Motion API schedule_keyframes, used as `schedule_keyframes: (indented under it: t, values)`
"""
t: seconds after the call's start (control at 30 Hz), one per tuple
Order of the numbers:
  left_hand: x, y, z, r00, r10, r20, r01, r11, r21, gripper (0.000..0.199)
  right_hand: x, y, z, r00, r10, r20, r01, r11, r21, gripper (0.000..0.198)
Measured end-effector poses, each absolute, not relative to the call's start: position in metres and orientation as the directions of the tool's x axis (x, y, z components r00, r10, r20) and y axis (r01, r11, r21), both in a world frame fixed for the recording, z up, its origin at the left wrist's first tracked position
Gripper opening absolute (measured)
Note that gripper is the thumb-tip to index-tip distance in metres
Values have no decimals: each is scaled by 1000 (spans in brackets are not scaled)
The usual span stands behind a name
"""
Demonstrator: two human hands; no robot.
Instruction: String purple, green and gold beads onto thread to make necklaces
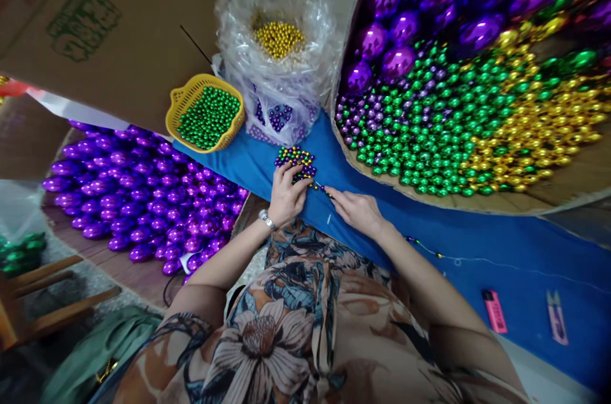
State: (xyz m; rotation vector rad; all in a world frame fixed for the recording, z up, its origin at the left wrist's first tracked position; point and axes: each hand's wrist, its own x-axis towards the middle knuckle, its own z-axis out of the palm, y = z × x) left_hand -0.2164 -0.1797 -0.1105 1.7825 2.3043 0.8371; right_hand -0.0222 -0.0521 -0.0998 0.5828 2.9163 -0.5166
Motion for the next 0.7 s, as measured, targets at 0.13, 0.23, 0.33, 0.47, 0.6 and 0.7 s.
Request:
schedule_keyframes:
  t: [0.13,0.23,0.33,0.47,0.6,0.7]
  values:
    - [-217,-181,-112,-296,919,259,860,138,492,25,-24,-52,-102,-916,342,-211,393,871,-295,45]
    - [-216,-180,-112,-297,925,236,860,151,488,25,-28,-53,-102,-914,330,-236,388,881,-271,46]
    - [-214,-180,-110,-284,930,233,859,139,492,25,-35,-54,-100,-907,332,-259,393,887,-243,48]
    - [-215,-184,-107,-303,928,214,841,155,517,24,-41,-54,-98,-906,337,-257,397,886,-238,48]
    - [-222,-192,-105,-400,879,259,822,219,526,21,-36,-52,-100,-921,327,-211,376,890,-258,47]
    - [-227,-199,-105,-435,851,296,816,233,529,20,-30,-54,-101,-926,344,-155,375,888,-268,47]
